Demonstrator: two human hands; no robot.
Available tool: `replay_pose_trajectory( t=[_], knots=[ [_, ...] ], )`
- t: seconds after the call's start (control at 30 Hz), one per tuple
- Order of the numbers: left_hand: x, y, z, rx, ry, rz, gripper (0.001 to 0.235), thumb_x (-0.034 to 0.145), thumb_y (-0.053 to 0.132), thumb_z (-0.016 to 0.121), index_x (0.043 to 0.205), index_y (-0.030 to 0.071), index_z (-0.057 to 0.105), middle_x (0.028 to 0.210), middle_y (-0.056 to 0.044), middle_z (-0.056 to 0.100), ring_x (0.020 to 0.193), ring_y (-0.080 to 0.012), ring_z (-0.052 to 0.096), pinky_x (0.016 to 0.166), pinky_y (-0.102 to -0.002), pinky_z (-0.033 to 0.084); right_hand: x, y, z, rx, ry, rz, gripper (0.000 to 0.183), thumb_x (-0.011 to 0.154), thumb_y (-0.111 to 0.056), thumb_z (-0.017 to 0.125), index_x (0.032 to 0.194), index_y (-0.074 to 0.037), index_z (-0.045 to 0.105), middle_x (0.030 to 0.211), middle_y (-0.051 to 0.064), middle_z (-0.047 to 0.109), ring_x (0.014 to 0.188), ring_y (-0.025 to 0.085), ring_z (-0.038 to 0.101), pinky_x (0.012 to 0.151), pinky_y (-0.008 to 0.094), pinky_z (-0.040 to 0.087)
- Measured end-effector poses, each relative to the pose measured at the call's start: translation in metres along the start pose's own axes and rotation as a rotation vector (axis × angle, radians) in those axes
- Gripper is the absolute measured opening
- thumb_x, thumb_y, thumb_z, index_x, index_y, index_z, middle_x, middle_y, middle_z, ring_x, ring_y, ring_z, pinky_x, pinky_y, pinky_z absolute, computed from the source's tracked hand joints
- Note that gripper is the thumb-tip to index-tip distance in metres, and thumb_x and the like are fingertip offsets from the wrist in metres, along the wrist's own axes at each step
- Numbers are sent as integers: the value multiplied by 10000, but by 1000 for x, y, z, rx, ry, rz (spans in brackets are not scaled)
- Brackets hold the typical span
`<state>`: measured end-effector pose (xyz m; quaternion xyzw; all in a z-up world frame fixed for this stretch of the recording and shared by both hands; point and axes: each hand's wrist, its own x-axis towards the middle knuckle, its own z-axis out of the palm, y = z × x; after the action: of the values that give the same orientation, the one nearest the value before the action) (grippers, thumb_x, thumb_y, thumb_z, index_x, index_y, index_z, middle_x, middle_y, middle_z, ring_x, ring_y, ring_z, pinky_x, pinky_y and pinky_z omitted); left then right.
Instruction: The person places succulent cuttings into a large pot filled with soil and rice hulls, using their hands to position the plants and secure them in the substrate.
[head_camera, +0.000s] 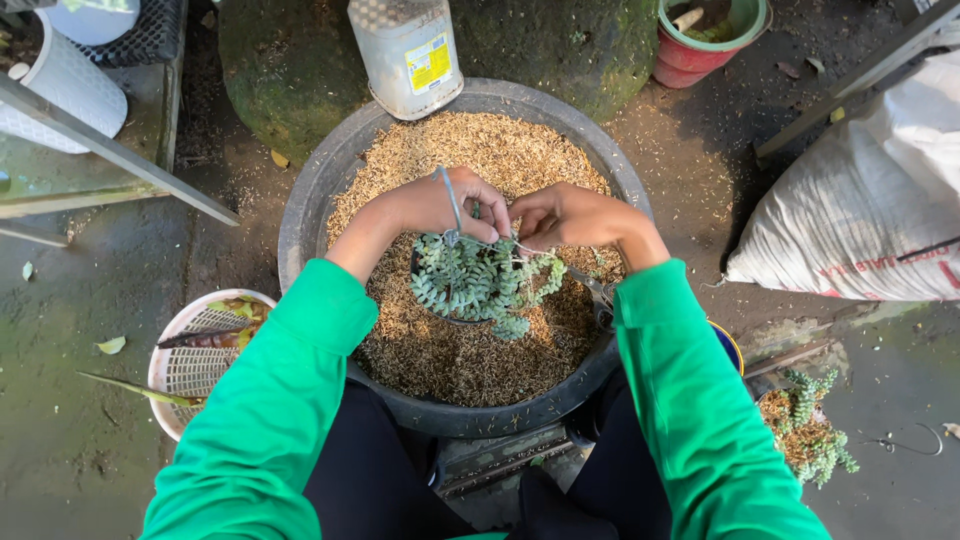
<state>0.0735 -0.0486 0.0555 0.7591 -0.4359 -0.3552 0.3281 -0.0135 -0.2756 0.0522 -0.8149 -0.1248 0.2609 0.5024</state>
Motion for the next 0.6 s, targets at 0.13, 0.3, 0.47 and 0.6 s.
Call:
replay_pose_trajectory(
  t=[0.13,0.3,0.47,0.6],
  knots=[
    [4,-8,-1,77,1,25,131,877,196,848,1002,158,841,850,-46,779,465,-68,494,503,-243,372,34,18,-10,-212,-257,13,374,934,-45,821,1303,-35,758,961,168,790,900,328,760,910,481,578],
    [1,-2,-3,74,13,5,104,906,190,841,1009,178,855,852,-45,784,461,-67,491,505,-235,380,41,18,-13,-289,-308,-22,274,959,-101,819,1231,-67,797,935,164,797,889,320,774,889,484,584],
    [2,-7,-4,49,0,25,127,884,198,864,1004,156,854,865,-72,787,491,-83,509,513,-241,382,22,39,-19,71,-110,-48,334,990,-17,734,1323,-36,731,950,108,754,900,263,718,957,444,573],
    [3,-8,-5,59,-24,8,141,926,237,836,1019,133,860,895,-97,794,537,-113,504,563,-281,401,25,58,-16,155,-95,-67,311,1004,-1,709,1313,-36,725,1003,118,771,955,254,726,982,439,566]
  ],
)
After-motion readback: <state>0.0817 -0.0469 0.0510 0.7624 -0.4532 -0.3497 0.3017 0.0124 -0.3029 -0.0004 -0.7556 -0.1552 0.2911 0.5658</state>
